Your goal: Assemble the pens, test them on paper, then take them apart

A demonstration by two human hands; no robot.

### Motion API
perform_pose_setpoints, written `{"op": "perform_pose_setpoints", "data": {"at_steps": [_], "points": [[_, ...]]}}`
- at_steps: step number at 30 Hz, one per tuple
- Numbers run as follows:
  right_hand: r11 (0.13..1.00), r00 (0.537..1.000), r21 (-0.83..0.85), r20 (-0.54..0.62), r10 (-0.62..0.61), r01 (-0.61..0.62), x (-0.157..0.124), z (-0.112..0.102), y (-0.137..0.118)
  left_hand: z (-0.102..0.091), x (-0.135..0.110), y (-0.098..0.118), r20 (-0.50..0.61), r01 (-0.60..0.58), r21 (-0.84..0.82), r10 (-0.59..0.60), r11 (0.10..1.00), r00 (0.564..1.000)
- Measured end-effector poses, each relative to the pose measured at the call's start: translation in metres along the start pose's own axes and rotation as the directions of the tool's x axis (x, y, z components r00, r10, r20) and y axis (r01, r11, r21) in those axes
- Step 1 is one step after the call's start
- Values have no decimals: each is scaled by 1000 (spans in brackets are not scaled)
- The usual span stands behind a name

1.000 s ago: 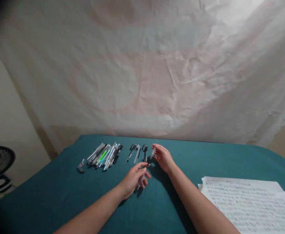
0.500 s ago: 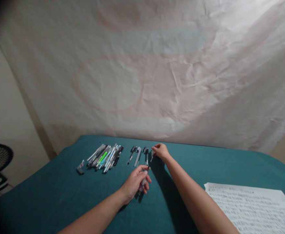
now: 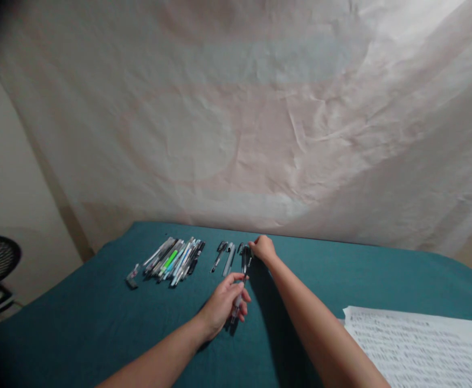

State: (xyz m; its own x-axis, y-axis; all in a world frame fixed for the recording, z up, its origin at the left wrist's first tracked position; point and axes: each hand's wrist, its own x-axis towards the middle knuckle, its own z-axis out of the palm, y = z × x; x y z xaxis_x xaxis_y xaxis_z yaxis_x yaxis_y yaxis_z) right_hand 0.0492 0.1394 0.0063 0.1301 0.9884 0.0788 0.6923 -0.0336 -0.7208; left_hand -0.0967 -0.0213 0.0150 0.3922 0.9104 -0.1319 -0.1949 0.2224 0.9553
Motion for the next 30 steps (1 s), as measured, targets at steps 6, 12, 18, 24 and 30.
{"op": "perform_pose_setpoints", "data": {"at_steps": [6,12,18,24,30], "points": [[987,999,161,51,13,-22,-21,-13,0,0,0,-1,-10,-26,1,26,1000,1000],[894,909,431,411,-73,-123,-51,-41,0,0,-1,0,-18,-25,-2,25,1000,1000],[695,715,618,666,-214,-368,-65,-49,-2,2,-4,4,-32,-13,-5,13,1000,999],[651,813,697,544,-206,-301,-60,-46,-4,2,-3,3,-31,-19,3,19,1000,999],[909,989,417,127,-70,11,-47,-32,11,3,-3,2,-34,-24,4,24,1000,999]]}}
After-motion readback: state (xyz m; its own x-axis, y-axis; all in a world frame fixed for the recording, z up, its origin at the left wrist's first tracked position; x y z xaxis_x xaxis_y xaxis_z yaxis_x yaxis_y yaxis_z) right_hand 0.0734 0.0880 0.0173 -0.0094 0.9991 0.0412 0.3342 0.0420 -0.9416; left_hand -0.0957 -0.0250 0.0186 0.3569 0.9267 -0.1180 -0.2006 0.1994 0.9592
